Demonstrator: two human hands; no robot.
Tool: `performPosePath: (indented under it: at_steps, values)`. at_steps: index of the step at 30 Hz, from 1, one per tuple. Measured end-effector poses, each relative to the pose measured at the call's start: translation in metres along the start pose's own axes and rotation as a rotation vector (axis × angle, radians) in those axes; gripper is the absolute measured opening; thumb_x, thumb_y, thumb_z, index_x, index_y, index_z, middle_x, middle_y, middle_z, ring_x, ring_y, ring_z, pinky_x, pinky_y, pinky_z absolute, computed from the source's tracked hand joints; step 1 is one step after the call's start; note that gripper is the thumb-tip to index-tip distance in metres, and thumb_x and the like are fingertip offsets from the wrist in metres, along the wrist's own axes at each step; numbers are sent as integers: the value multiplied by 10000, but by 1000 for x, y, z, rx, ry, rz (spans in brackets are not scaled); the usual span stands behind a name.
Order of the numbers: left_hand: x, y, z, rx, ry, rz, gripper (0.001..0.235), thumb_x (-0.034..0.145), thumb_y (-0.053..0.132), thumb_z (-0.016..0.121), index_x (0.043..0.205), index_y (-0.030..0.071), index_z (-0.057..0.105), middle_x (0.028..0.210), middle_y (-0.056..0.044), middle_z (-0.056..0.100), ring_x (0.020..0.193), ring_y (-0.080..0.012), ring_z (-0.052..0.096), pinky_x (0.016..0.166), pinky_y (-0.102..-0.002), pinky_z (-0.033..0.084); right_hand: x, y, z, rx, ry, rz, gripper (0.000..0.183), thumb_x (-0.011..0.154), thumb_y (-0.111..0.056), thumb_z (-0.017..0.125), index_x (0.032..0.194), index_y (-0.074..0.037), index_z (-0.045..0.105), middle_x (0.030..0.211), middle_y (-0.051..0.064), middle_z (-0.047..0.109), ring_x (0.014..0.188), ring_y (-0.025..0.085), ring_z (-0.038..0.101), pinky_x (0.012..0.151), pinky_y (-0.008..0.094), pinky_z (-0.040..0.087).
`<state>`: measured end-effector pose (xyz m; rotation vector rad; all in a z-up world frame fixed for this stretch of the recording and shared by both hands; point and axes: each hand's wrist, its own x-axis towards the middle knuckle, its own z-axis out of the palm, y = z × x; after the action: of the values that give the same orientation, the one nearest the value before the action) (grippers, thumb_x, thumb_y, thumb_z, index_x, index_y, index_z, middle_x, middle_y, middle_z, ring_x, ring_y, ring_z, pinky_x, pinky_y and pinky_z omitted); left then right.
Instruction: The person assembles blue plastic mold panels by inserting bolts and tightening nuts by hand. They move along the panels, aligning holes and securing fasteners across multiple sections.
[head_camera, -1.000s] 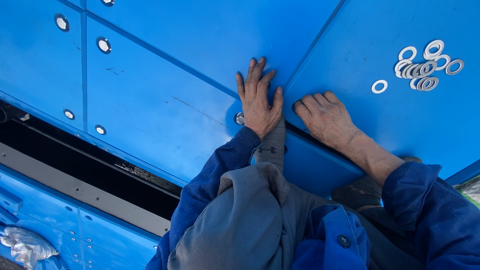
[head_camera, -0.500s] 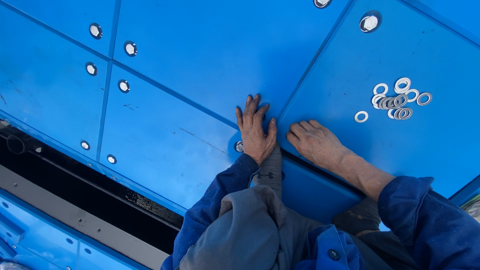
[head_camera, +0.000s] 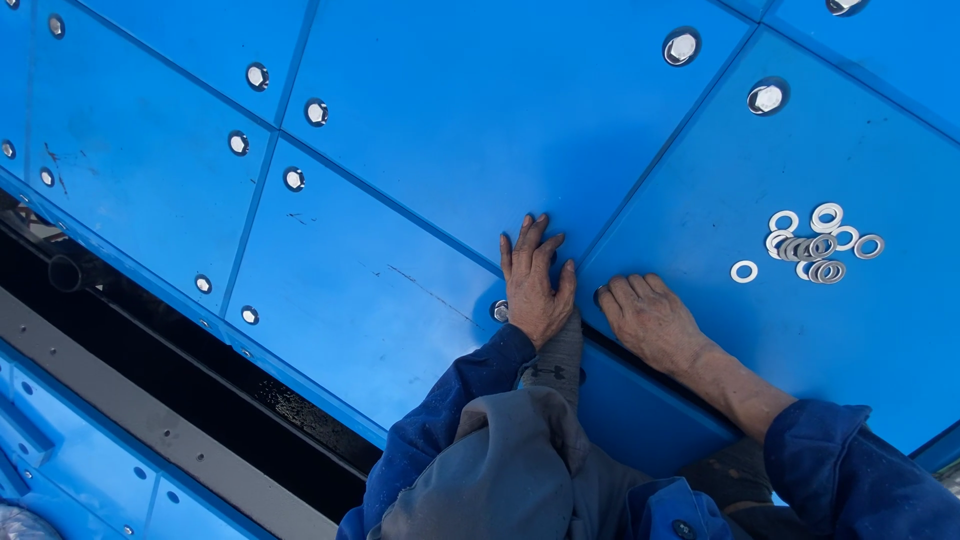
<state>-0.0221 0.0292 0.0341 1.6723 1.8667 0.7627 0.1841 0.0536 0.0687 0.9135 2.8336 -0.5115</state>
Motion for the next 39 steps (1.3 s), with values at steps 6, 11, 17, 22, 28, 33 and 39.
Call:
performPosePath:
  at_steps: [6,11,17,22,28,33,39]
  values:
    - [-4,-4,1,14,0,22,351,1047,267,620,1371,133,595,1628,-98,397,1593,-308,268,1367,-588,83,7,-8,-2,25,-38,-35,307,878,-126,635,1166,-20,624,1140,162,589,1026,283,609,945,436,513]
    - [-2,2,-6,3,-16,9,356,1045,272,598,1373,135,576,1624,-97,382,1588,-308,258,1328,-592,82,7,-7,-10,70,-45,-81,305,838,-133,639,1137,-73,632,1211,133,588,1073,285,603,952,443,505]
    - [-4,-2,-5,-32,17,25,350,1062,282,594,1378,135,565,1631,-98,365,1593,-312,252,1307,-595,99,-1,3,8,12,-33,-32,277,886,-130,640,1162,-104,653,1142,81,617,976,227,618,855,400,512]
    - [-5,-3,-7,-54,7,11,360,1053,278,589,1381,130,560,1625,-92,381,1601,-308,258,1315,-610,93,-1,0,9,68,54,86,189,963,-261,632,1060,-104,670,954,65,634,867,213,639,816,399,511]
    - [-2,-6,-6,-46,-31,-21,341,1029,279,593,1343,145,582,1614,-71,414,1608,-293,280,1362,-630,96,4,-4,10,8,85,108,195,971,-275,626,1015,-89,668,907,70,621,831,222,634,792,404,498]
    - [-12,-13,6,-35,-19,45,358,1092,307,586,1422,173,550,1648,-57,352,1615,-273,249,1351,-587,109,-1,-14,-9,30,102,2,261,872,-148,673,1128,-98,675,1031,59,629,944,218,634,859,374,504]
    - [-8,-11,3,-23,6,31,338,1081,275,598,1402,176,562,1650,-52,353,1611,-270,248,1399,-592,118,-9,-20,-7,80,190,289,346,897,-332,805,1074,-67,670,974,84,606,859,234,640,731,399,505]
